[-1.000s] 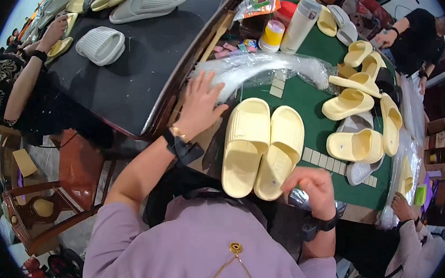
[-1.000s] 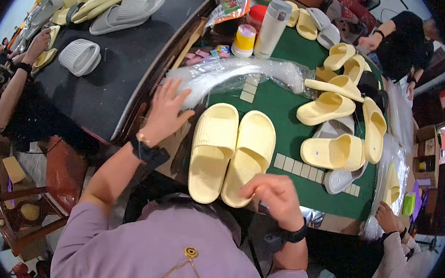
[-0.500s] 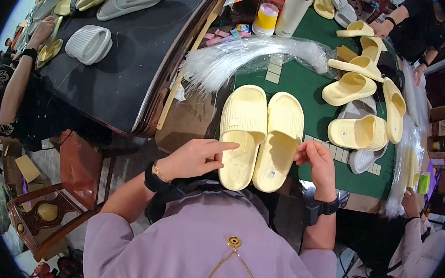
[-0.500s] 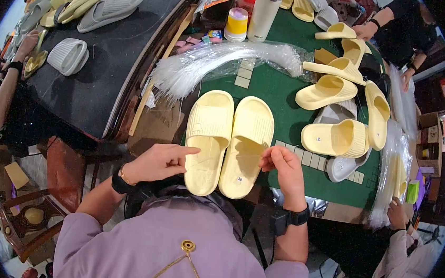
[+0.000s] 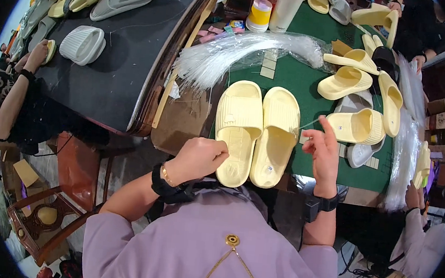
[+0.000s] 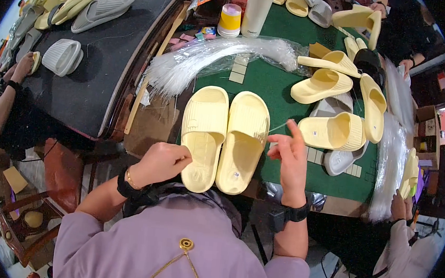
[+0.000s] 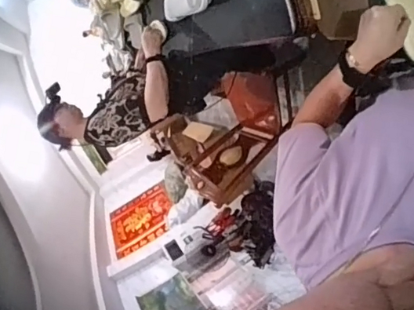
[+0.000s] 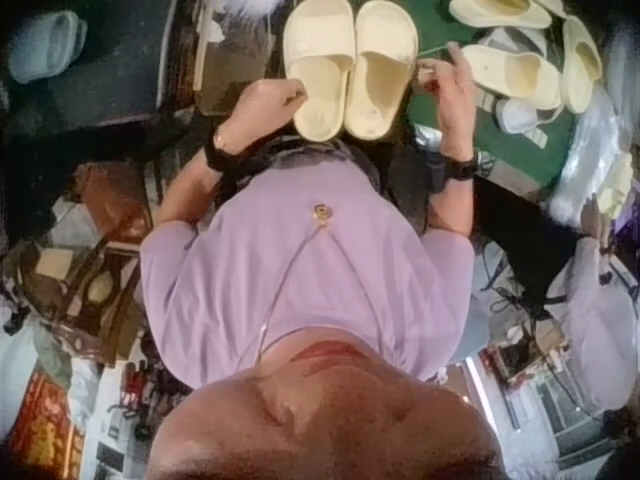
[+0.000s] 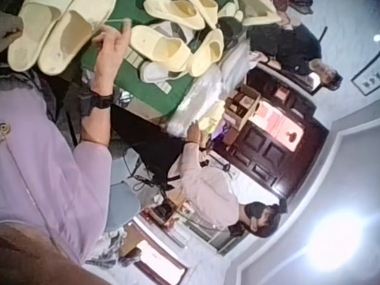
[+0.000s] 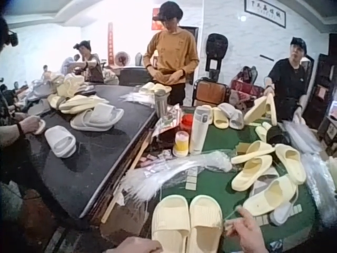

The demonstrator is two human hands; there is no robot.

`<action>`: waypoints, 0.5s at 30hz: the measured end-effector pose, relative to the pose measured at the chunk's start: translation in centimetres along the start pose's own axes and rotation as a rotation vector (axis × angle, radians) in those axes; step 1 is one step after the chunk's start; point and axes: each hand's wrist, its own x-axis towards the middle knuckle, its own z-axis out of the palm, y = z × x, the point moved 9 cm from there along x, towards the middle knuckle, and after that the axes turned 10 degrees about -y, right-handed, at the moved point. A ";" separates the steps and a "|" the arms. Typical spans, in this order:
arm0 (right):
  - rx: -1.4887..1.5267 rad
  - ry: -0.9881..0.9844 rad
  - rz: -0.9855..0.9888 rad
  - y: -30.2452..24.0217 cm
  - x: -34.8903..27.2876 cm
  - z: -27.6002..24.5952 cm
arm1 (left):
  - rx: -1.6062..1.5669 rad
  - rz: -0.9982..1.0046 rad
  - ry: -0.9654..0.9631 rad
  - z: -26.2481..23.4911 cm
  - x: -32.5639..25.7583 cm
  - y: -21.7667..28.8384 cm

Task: Inspecting and finishing foam sandals by trimming or pulling off excess manufacturing threads and debris.

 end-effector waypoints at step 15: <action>-0.842 -0.317 -0.374 -3.9 -3.3 9.6 | 0.189 0.104 0.112 -5.0 -0.5 5.8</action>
